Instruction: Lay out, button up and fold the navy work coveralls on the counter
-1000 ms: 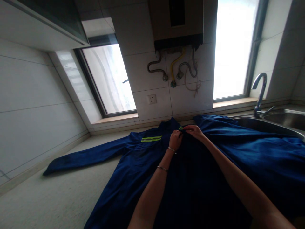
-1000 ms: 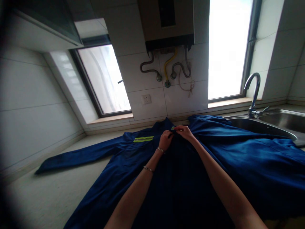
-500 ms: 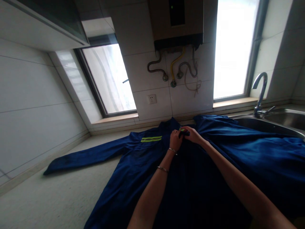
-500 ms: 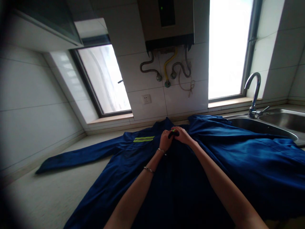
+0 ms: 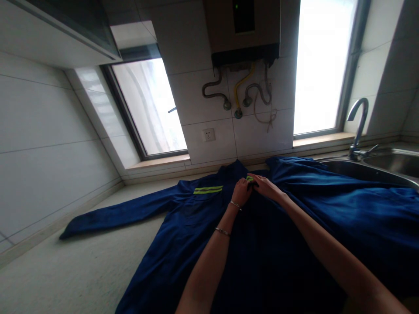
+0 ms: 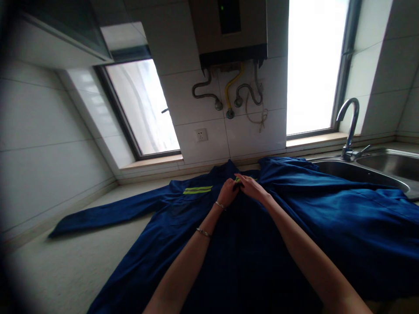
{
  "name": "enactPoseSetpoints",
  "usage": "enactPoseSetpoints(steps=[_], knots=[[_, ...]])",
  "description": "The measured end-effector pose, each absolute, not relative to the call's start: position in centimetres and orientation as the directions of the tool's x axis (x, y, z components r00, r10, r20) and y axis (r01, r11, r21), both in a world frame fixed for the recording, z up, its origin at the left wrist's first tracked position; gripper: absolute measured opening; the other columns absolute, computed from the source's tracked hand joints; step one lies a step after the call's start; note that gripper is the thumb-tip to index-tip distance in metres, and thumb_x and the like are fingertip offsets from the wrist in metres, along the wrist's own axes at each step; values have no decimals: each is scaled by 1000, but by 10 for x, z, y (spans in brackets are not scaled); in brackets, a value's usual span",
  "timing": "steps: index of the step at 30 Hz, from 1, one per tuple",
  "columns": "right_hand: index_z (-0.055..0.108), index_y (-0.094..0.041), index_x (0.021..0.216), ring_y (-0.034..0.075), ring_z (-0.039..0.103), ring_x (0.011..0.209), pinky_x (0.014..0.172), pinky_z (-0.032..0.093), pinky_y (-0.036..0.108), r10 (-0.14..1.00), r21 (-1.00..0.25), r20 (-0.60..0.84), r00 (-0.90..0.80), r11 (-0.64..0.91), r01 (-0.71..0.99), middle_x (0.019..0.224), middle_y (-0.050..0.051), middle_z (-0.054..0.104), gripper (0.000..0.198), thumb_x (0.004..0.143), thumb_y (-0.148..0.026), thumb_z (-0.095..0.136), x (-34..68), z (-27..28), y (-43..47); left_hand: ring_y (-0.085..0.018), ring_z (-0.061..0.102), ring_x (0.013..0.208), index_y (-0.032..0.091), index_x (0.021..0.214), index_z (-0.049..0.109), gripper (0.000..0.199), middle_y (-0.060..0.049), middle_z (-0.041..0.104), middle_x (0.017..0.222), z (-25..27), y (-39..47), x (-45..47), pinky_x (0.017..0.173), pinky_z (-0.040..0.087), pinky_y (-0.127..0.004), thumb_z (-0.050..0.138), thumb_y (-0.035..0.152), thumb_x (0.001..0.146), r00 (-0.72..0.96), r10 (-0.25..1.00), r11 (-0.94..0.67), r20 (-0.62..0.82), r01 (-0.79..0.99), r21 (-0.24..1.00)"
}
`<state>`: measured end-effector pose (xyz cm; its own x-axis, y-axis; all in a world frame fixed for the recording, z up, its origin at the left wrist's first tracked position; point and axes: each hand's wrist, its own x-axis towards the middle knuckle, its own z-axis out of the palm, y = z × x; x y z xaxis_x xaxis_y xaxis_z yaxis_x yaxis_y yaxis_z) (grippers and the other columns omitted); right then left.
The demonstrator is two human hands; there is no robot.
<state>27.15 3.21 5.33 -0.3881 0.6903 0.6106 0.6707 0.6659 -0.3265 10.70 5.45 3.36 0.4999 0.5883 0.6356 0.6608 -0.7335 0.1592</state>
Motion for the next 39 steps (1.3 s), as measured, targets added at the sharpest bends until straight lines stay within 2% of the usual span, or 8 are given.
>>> enactPoseSetpoints(steps=[7, 15, 21, 26, 29, 34, 37, 39], knots=[[32, -16, 140, 22, 50, 116, 98, 40, 38, 717, -271, 558, -418, 633, 725, 126, 13, 54, 65, 77, -9, 45, 269, 56, 27, -17, 51, 90, 15, 87, 57, 10, -5, 54, 88, 30, 61, 106, 85, 43, -32, 49, 12, 83, 523, 593, -764, 612, 605, 223], [33, -15, 140, 21, 53, 112, 96, 41, 36, 724, -251, 536, -434, 628, 737, 120, 13, 56, 62, 79, -8, 41, 267, 60, 22, -20, 50, 92, 14, 88, 53, 11, -8, 53, 91, 30, 57, 105, 88, 42, -37, 43, 15, 88, 603, 553, -760, 575, 648, 52], [32, -16, 140, 21, 50, 116, 99, 39, 37, 726, -308, 534, -434, 645, 700, 128, 13, 52, 66, 75, -6, 43, 267, 57, 24, -21, 50, 96, 14, 93, 53, 14, -10, 54, 96, 27, 58, 101, 89, 41, -38, 41, 10, 86, 609, 552, -760, 569, 648, 43], [41, -16, 135, 22, 52, 114, 98, 40, 37, 723, -325, 548, -420, 647, 690, 125, 12, 55, 65, 70, -7, 49, 265, 53, 26, -21, 52, 97, 15, 96, 58, 17, -9, 57, 100, 25, 56, 104, 87, 42, -36, 46, 16, 85, 565, 582, -740, 585, 666, 93], [59, -16, 117, 21, 60, 97, 90, 45, 33, 719, -344, 579, -384, 642, 685, 105, 8, 65, 46, 71, -14, 56, 282, 61, 32, -20, 53, 101, 18, 105, 60, 23, -7, 60, 104, 29, 64, 93, 90, 41, -33, 49, 28, 87, 531, 624, -729, 573, 660, 182], [67, -17, 101, 19, 59, 98, 92, 44, 30, 680, -329, 733, -17, 378, 865, 104, 7, 65, 29, 82, -19, 45, 359, 96, 65, -25, 45, 120, 16, 123, 53, 40, -14, 51, 129, 43, 94, 2, 101, 34, -38, 42, 34, 89, 225, 894, -317, 387, 929, 192], [62, -14, 112, 22, 52, 111, 96, 40, 34, 781, -230, 623, 45, 128, 965, 119, 12, 59, 33, 85, -21, 43, 403, 108, 91, -40, 30, 130, 13, 127, 51, 48, -21, 37, 140, 44, 107, -86, 101, 23, -59, 43, 38, 87, 64, 950, -111, 306, 984, 138], [58, -14, 117, 27, 47, 117, 95, 40, 41, 871, -146, 491, 27, 52, 988, 122, 15, 56, 36, 87, -29, 46, 420, 107, 104, -41, 20, 134, 15, 136, 42, 57, -21, 27, 146, 40, 111, -140, 101, 18, -63, 35, 47, 89, -55, 981, 53, 187, 998, 17]])
